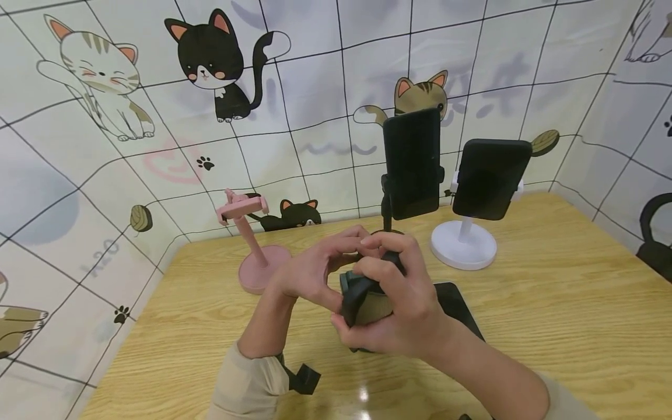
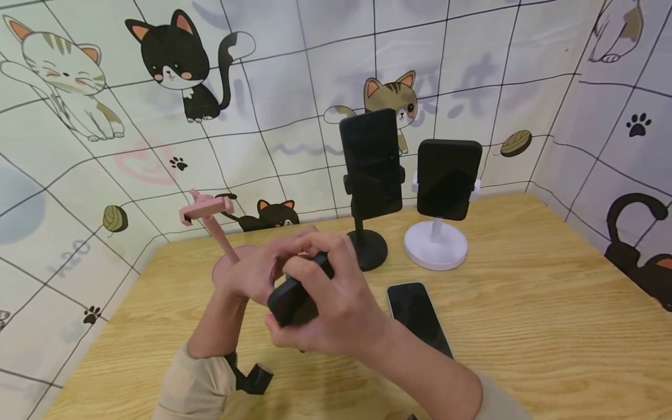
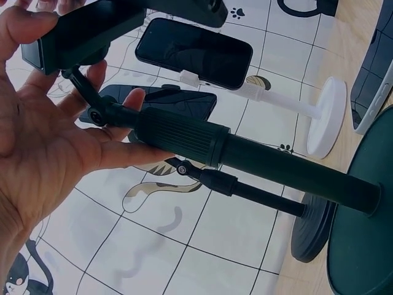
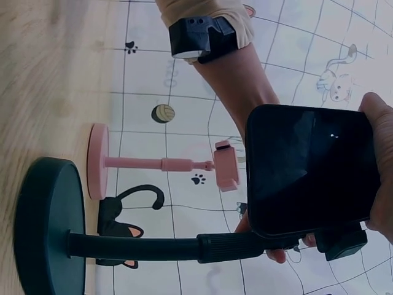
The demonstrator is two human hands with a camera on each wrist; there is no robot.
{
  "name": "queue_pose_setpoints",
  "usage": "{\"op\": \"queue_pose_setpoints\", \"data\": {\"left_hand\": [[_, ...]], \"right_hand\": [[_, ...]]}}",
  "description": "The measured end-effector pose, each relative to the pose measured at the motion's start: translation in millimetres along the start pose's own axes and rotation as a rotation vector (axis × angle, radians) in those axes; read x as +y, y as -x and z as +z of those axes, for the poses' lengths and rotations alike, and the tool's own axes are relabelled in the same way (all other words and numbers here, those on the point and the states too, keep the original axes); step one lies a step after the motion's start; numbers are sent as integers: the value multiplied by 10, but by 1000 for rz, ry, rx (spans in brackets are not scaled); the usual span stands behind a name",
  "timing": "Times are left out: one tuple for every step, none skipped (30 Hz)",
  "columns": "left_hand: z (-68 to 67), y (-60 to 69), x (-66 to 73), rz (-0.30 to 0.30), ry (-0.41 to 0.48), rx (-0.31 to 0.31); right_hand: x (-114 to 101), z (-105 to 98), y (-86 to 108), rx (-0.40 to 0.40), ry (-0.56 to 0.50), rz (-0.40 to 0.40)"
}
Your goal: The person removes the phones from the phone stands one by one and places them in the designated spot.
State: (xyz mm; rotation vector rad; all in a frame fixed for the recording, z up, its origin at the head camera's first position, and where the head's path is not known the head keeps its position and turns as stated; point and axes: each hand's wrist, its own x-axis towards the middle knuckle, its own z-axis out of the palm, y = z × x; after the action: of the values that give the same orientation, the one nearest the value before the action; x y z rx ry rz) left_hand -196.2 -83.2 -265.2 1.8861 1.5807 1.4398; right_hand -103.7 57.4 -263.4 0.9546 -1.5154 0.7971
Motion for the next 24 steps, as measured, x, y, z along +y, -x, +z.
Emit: {"op": "queue_pose_setpoints", "data": {"left_hand": [[1,-1,1,4,-1,1],[0,-3,3,8,-3,1],[0,-5,5,9,-4,1],[-1,-8,6,11,-5,1],[-2,-12,8,13,-5,2],[-4,-11,8,11,-4,1],[-7,-12,8,9,-3,1],[-9,-11,7,8,-3,-2],[-11,-10,5,5,-2,-3],[-14,-7,2,2,-4,-4],[-16,-3,-2,-1,-8,-7],[-18,0,-7,-3,-13,-10],[-21,4,-10,-6,-17,-12],[-23,8,-12,-9,-22,-12],[-24,12,-13,-12,-27,-12],[-25,17,-14,-15,-35,-12],[-24,19,-15,-17,-41,-12],[-21,21,-15,-20,-42,-9],[-15,24,-15,-23,-42,-3],[-6,26,-18,-24,-44,2],[5,31,-20,-26,-45,8],[19,36,-22,-26,-44,17],[34,43,-27,-28,-39,27],[49,52,-31,-31,-35,40]], "right_hand": [[-11,3,1,2,-6,1],[-23,5,1,6,-9,2],[-34,7,1,11,-11,2],[-44,7,6,14,-14,3],[-50,5,18,13,-19,8],[-51,2,44,5,-25,20],[-40,6,85,0,-36,29],[-16,13,147,-3,-49,39],[30,27,244,-7,-69,53],[81,45,355,-13,-88,73],[133,63,467,-17,-108,94],[179,75,567,-18,-124,114],[217,80,644,-18,-134,134],[222,64,667,-26,-137,159],[207,36,658,-38,-135,188],[172,-6,610,-51,-124,214],[125,-59,534,-63,-119,242],[75,-116,445,-77,-111,267],[22,-175,354,-94,-99,293],[-22,-233,271,-117,-83,320],[-44,-280,222,-133,-72,344],[-57,-324,185,-149,-63,369],[-72,-367,144,-162,-61,395],[-70,-406,125,-180,-45,417]]}}
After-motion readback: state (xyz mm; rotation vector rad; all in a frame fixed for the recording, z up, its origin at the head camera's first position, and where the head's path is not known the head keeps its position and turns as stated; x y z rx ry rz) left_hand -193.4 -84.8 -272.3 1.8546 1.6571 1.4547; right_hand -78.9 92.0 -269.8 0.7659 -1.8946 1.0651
